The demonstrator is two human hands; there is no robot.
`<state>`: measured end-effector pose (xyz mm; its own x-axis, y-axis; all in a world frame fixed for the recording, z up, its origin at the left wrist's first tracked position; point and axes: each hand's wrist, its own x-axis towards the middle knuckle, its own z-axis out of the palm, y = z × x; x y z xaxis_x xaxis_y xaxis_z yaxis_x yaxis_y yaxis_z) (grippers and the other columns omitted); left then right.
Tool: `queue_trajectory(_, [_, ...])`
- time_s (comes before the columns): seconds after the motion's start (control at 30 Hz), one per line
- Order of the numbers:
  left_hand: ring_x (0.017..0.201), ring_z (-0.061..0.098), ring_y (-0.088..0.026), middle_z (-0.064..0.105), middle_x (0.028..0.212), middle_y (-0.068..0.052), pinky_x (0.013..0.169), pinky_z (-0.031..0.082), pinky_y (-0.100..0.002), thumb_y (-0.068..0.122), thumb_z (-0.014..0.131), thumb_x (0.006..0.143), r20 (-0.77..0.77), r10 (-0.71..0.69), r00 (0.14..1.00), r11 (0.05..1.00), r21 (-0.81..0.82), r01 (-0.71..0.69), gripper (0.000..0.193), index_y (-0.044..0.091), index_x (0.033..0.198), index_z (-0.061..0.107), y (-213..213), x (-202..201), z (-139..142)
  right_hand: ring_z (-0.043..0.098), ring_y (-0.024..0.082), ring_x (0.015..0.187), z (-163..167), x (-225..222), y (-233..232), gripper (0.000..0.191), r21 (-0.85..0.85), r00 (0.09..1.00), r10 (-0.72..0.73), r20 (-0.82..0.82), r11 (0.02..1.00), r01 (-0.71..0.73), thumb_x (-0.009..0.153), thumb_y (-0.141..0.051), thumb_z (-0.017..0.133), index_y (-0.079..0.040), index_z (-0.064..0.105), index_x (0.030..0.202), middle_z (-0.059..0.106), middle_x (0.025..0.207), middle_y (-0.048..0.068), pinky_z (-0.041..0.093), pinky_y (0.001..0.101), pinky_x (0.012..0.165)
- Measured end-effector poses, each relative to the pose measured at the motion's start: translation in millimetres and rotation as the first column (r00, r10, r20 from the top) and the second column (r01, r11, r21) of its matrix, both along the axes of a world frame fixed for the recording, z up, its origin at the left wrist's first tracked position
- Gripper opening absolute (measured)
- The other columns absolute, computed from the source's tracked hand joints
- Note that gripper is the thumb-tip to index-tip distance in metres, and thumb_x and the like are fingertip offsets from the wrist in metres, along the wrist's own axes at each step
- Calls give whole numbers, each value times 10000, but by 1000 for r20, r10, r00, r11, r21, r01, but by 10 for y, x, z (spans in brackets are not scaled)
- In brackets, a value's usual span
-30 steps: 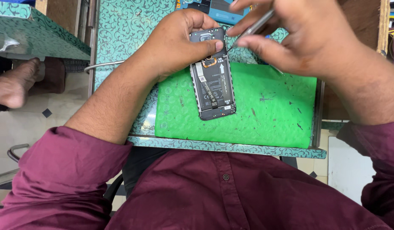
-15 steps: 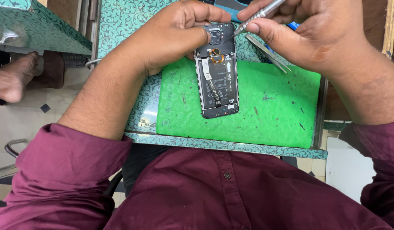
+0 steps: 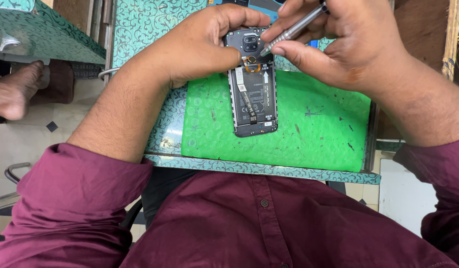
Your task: The person repairs a disassembled smartphone on a green mat, using tweezers and a screwdriver to reconnect internal flex cables and secure components inside the phone body. They then align the back cover, press it into place, and power the phone on to check the screen.
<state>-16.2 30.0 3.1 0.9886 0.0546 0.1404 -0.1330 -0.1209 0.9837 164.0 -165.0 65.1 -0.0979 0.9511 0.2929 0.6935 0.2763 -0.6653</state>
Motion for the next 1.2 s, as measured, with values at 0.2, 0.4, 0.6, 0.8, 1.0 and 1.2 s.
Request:
queue_trajectory(0.2, [1276,654,-151,665,1411,-114,1098,527,-278,-90,575,824,1,-19,1000,999,-39,19,650,-34,1470,541,13,-5,-16,738,270,1195,-8,-21,7,307,70,995,42,94,996,-48,1054,104,723,57,495,1254,638,1168,162,625,317,931])
queue_trajectory(0.4, [1313,639,-158,646,1432,-114,1095,540,-284,-94,615,833,20,-16,1000,1000,-19,17,653,-29,1477,531,28,-26,-22,744,261,1184,-14,0,4,309,56,995,28,97,998,-34,1053,103,717,58,492,1261,631,1173,157,611,305,909])
queue_trajectory(0.6, [1323,636,-165,647,1441,-115,1105,531,-285,-77,633,841,26,3,1000,999,43,-4,638,-20,1471,544,26,-21,-42,743,264,1181,-17,1,0,317,67,994,36,104,997,-43,1051,104,720,59,489,1264,634,1174,158,610,306,912])
queue_trajectory(0.8, [1356,626,-176,639,1461,-122,1145,510,-295,-73,650,852,53,-3,999,999,54,0,641,-26,1481,537,34,-17,-55,748,266,1177,-27,11,-3,316,48,996,26,88,998,-30,1050,108,713,59,486,1265,631,1168,164,629,312,918])
queue_trajectory(1.0, [1338,632,-171,649,1444,-115,1131,518,-293,-55,661,869,52,-10,999,998,60,7,616,-19,1475,550,24,-30,-32,752,224,1144,46,-46,12,263,81,979,26,203,996,-43,1064,51,738,52,541,1238,681,1150,116,650,277,936])
queue_trajectory(1.2, [1310,644,-155,661,1416,-94,1114,530,-286,-35,659,887,35,-6,999,1000,26,5,578,-10,1456,563,27,-25,-49,721,258,883,173,-212,60,232,204,855,-84,511,979,-26,893,-123,879,-59,709,1036,731,984,89,561,379,715])
